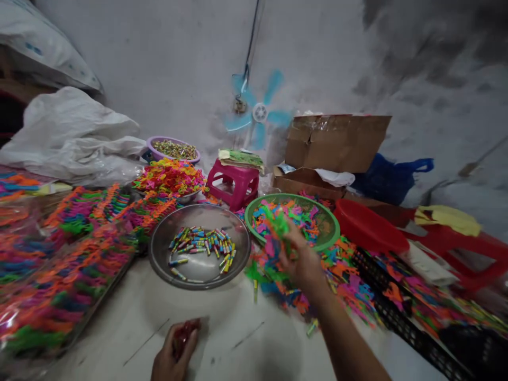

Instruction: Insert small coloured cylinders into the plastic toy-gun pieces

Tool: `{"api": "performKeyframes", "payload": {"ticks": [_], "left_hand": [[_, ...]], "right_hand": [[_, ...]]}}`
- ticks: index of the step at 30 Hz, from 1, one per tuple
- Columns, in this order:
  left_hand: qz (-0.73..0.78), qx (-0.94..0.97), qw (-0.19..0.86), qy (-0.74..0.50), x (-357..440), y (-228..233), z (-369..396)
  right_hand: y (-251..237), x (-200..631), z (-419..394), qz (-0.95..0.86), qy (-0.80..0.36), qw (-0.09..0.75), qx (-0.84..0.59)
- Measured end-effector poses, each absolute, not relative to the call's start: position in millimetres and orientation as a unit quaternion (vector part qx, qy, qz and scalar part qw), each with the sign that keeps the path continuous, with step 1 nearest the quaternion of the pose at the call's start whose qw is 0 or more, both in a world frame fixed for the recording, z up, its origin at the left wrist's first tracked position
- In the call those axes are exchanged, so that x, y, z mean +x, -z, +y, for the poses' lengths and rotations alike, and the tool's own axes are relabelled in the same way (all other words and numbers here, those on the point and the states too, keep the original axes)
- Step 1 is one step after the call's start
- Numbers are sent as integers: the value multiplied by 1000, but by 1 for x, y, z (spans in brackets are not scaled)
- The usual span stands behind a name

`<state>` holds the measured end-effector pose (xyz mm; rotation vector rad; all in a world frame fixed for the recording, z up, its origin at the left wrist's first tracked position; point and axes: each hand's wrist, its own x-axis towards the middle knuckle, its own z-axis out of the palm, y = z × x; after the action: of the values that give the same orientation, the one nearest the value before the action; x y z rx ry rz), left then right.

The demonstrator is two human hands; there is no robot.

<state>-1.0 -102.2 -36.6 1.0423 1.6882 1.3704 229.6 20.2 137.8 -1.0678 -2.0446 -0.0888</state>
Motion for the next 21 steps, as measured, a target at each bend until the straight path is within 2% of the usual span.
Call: {"api": "performKeyframes", "payload": {"ticks": [4,7,10,13,15,18,21], "left_hand": [[626,391,390,-552,7,37,-125],[629,396,414,-526,9,36,-132],[635,406,399,-523,8,31,-133],[648,417,359,-527,5,26,-134],[660,415,329,-533,1,24,-134],[655,401,300,-566,-4,20,-133],[623,367,363,-588,-4,13,-130]], "right_hand": [[-34,187,-55,-882,-44,317,-346],[16,171,-83,-924,-89,244,-282],[29,178,-89,-889,-130,294,-327],[30,202,-87,-763,-152,415,-472],[31,219,-86,-660,-159,456,-575],[36,232,-85,-593,-173,450,-644],[38,226,-77,-630,-168,425,-628]]}}
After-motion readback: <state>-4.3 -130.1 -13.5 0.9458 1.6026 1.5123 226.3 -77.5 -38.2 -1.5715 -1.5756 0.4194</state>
